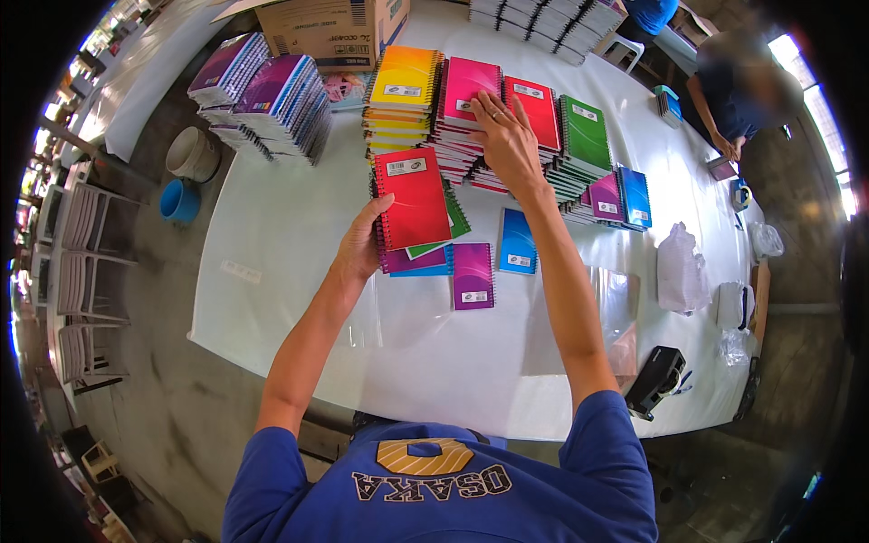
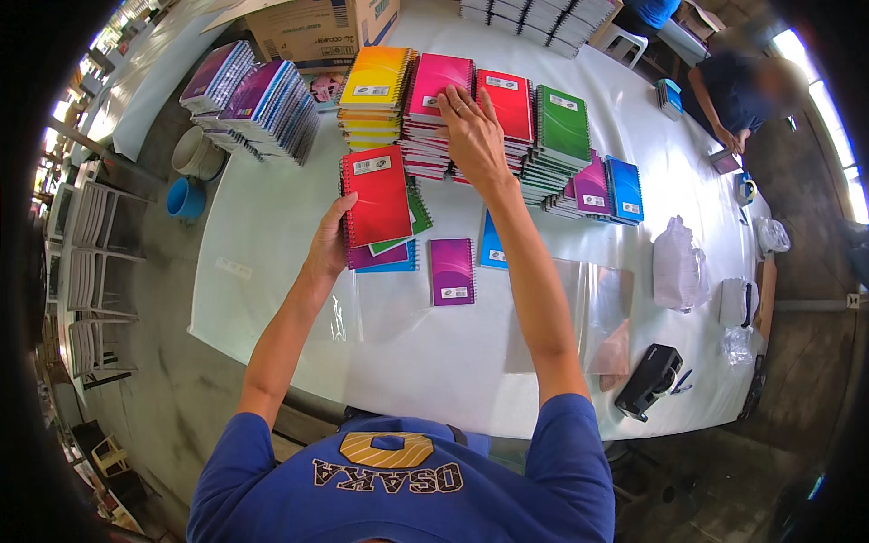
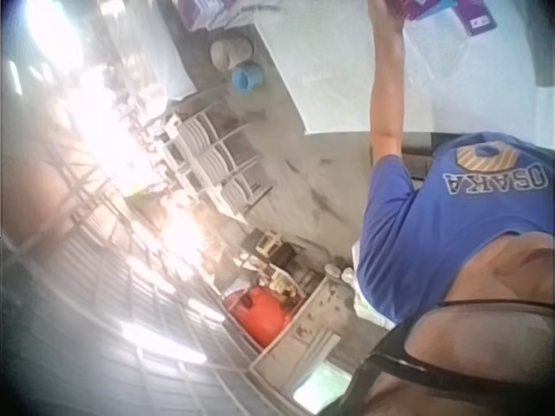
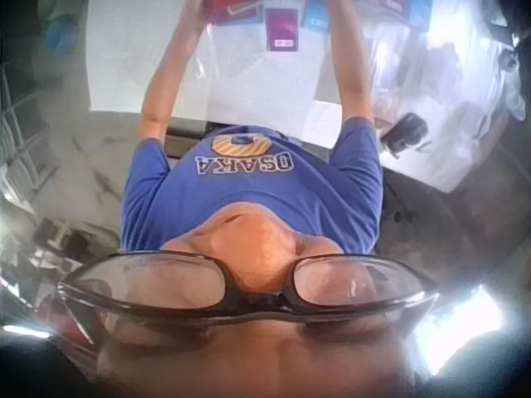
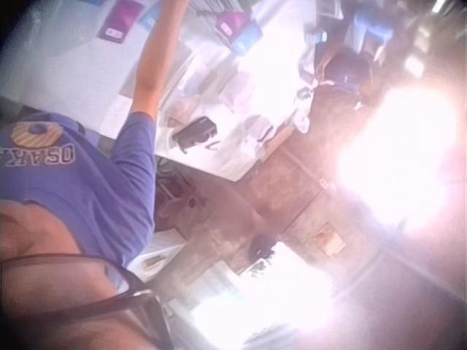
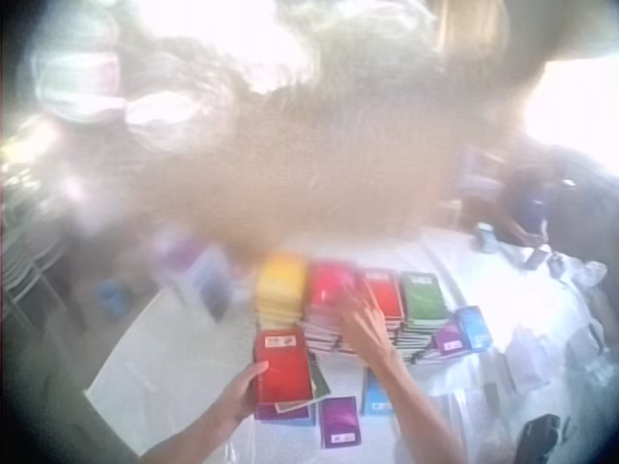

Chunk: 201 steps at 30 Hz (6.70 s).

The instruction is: The person packages notebooks into plastic sleeves. The person picks up stacks of small notebooks of various colors, places them inside clear plastic sleeves, and then uses a piece of tape to seal the sleeves.

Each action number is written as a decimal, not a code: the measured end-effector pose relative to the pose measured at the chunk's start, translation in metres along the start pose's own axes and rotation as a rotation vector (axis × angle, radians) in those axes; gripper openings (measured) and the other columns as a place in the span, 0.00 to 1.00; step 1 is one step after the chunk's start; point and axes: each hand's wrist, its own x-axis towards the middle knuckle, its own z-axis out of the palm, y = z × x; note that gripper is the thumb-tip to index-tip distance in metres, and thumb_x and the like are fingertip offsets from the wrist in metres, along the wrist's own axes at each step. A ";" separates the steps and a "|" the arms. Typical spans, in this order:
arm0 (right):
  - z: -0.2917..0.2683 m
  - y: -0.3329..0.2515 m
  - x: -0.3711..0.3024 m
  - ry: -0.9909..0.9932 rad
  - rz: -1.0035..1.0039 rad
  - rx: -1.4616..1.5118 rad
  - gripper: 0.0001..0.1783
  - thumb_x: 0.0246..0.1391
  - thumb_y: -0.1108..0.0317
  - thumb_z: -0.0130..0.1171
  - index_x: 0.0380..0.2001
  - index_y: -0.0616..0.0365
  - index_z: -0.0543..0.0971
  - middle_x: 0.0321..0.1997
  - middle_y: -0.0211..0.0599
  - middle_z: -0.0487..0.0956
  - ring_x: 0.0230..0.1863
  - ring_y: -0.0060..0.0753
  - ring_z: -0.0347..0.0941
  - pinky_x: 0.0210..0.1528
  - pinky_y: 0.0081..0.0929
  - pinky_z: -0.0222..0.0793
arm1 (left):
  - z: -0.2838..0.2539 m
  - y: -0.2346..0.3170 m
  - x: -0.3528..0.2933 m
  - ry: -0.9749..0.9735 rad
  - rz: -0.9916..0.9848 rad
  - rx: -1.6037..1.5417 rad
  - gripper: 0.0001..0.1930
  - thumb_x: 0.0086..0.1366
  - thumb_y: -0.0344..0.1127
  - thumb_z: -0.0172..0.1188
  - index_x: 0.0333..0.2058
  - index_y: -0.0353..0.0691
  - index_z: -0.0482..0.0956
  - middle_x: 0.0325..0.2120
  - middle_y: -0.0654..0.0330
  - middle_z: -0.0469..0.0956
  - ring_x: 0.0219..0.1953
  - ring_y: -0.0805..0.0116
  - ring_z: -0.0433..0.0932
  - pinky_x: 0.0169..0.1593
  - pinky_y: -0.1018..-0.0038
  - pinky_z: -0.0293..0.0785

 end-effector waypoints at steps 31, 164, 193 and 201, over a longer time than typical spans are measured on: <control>0.052 -0.046 0.048 0.015 -0.218 -0.038 0.14 0.46 0.76 0.59 0.39 0.55 0.81 0.44 0.36 0.82 0.48 0.39 0.78 0.54 0.35 0.73 | -0.061 0.019 0.019 -0.154 0.117 0.089 0.40 0.65 0.69 0.39 0.62 0.40 0.60 0.56 0.55 0.69 0.57 0.63 0.70 0.60 0.64 0.69; -0.021 -0.207 -0.278 -0.329 0.546 0.940 0.48 0.31 0.70 0.78 0.55 0.55 0.58 0.52 0.42 0.65 0.55 0.46 0.64 0.57 0.39 0.63 | -0.117 -0.096 -0.156 -0.137 0.144 0.881 0.44 0.47 0.14 0.67 0.64 0.43 0.63 0.58 0.61 0.70 0.58 0.71 0.70 0.62 0.71 0.66; 0.075 -0.152 -0.154 -0.649 1.362 1.230 0.43 0.36 0.56 0.75 0.51 0.76 0.71 0.48 0.56 0.77 0.49 0.48 0.75 0.56 0.37 0.66 | -0.124 -0.017 -0.045 0.327 -0.056 0.835 0.22 0.61 0.48 0.64 0.46 0.36 0.78 0.35 0.63 0.80 0.34 0.75 0.78 0.41 0.75 0.74; 0.066 -0.165 -0.157 -0.590 1.385 1.225 0.43 0.36 0.56 0.75 0.51 0.76 0.71 0.48 0.56 0.77 0.50 0.48 0.74 0.56 0.36 0.67 | -0.134 -0.023 -0.053 0.379 0.024 1.164 0.25 0.62 0.51 0.62 0.48 0.35 0.78 0.37 0.62 0.80 0.39 0.75 0.76 0.47 0.74 0.70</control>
